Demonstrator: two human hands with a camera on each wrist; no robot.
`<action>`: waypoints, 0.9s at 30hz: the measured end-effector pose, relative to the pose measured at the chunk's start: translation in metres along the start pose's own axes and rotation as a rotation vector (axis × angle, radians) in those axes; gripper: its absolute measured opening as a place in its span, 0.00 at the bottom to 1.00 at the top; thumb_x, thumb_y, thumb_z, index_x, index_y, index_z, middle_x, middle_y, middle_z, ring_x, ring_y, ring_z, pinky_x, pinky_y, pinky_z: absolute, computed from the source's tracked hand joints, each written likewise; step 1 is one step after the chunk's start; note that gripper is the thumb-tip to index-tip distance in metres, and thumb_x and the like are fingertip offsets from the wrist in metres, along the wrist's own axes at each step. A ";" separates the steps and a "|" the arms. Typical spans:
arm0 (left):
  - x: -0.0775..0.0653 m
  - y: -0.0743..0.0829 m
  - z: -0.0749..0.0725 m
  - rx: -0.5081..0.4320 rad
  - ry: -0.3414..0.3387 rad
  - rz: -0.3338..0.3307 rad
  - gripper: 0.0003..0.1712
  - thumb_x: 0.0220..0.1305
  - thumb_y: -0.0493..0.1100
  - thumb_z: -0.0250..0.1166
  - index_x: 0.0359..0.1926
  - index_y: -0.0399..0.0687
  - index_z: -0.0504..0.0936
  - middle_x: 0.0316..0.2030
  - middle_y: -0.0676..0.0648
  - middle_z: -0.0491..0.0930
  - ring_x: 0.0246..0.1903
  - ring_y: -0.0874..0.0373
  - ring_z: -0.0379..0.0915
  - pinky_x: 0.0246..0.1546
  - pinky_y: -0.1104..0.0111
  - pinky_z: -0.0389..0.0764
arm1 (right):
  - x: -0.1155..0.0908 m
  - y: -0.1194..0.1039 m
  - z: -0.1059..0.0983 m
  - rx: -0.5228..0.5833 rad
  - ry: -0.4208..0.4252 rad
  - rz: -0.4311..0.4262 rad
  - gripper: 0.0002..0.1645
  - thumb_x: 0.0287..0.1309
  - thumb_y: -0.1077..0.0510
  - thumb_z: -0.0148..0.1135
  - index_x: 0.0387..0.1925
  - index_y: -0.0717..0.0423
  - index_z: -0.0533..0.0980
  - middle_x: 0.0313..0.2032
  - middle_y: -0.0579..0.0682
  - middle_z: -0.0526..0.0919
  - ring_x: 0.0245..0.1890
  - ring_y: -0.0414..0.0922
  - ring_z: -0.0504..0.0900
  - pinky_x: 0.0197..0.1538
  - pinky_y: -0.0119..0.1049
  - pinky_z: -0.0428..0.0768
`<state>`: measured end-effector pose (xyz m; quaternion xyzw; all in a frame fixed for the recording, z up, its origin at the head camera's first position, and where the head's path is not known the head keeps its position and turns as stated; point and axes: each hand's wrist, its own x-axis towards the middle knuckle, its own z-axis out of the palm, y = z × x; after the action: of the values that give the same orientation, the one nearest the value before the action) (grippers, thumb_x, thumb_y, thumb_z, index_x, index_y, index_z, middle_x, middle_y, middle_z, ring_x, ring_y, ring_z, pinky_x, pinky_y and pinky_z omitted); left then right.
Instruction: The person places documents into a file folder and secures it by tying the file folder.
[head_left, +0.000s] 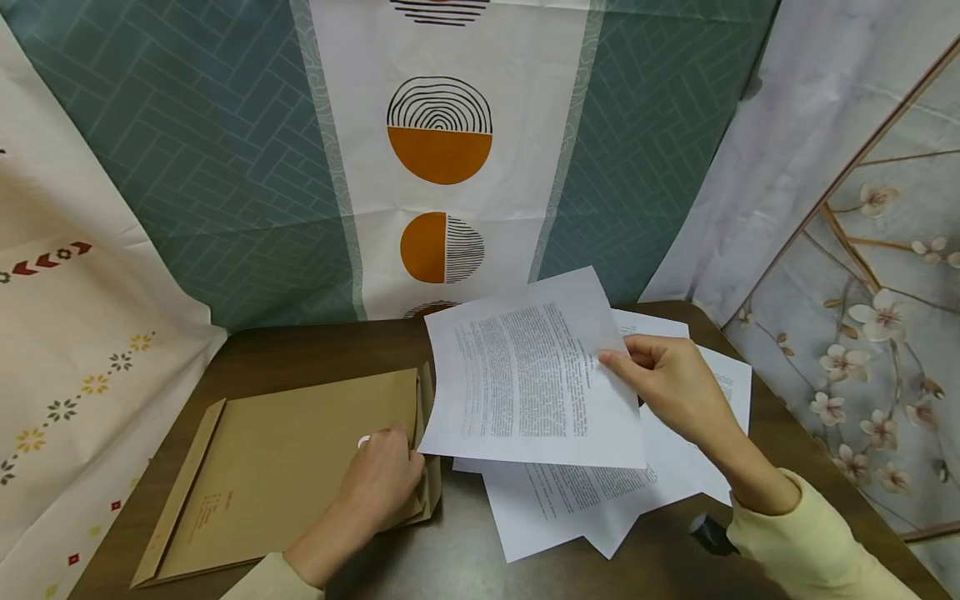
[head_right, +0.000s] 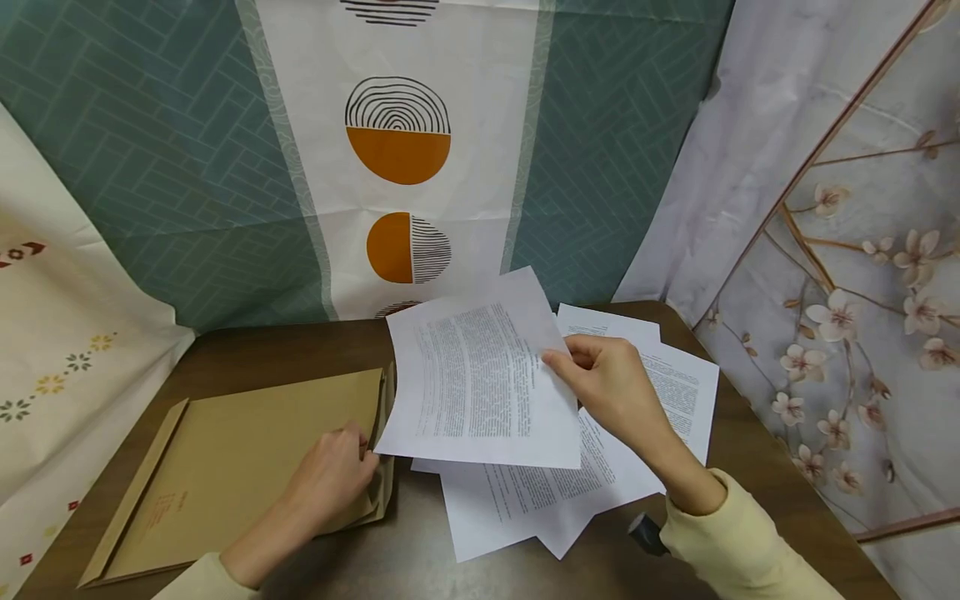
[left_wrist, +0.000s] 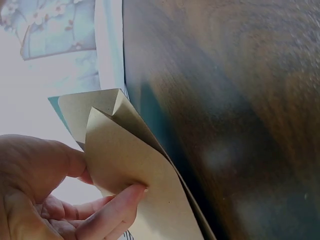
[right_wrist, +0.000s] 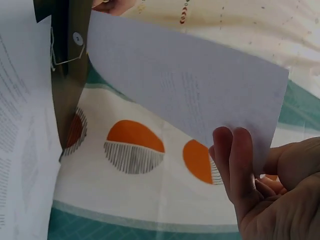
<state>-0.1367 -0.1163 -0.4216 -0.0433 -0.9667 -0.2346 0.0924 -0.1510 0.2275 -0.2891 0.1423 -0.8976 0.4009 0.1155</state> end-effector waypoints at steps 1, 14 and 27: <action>0.000 0.000 0.000 0.000 -0.002 0.001 0.07 0.54 0.32 0.60 0.23 0.40 0.70 0.21 0.38 0.76 0.19 0.47 0.72 0.20 0.53 0.73 | -0.001 -0.002 0.000 -0.010 0.019 -0.013 0.15 0.68 0.50 0.67 0.42 0.58 0.87 0.24 0.45 0.86 0.20 0.41 0.79 0.21 0.33 0.74; 0.004 0.007 0.002 0.002 -0.014 -0.043 0.05 0.57 0.32 0.54 0.25 0.36 0.72 0.21 0.40 0.74 0.19 0.48 0.71 0.19 0.55 0.73 | -0.007 -0.015 0.011 0.032 -0.055 0.009 0.10 0.67 0.54 0.68 0.36 0.58 0.84 0.18 0.41 0.81 0.17 0.38 0.76 0.19 0.30 0.68; 0.002 0.012 0.005 0.133 0.097 0.040 0.06 0.59 0.31 0.56 0.29 0.30 0.75 0.22 0.37 0.76 0.20 0.44 0.77 0.21 0.52 0.78 | 0.014 0.001 0.027 0.133 -0.207 0.121 0.15 0.67 0.57 0.66 0.25 0.59 0.76 0.14 0.45 0.77 0.15 0.43 0.74 0.18 0.33 0.67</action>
<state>-0.1380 -0.1034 -0.4199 -0.0448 -0.9735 -0.1700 0.1465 -0.1665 0.2054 -0.3034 0.1358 -0.8832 0.4488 -0.0118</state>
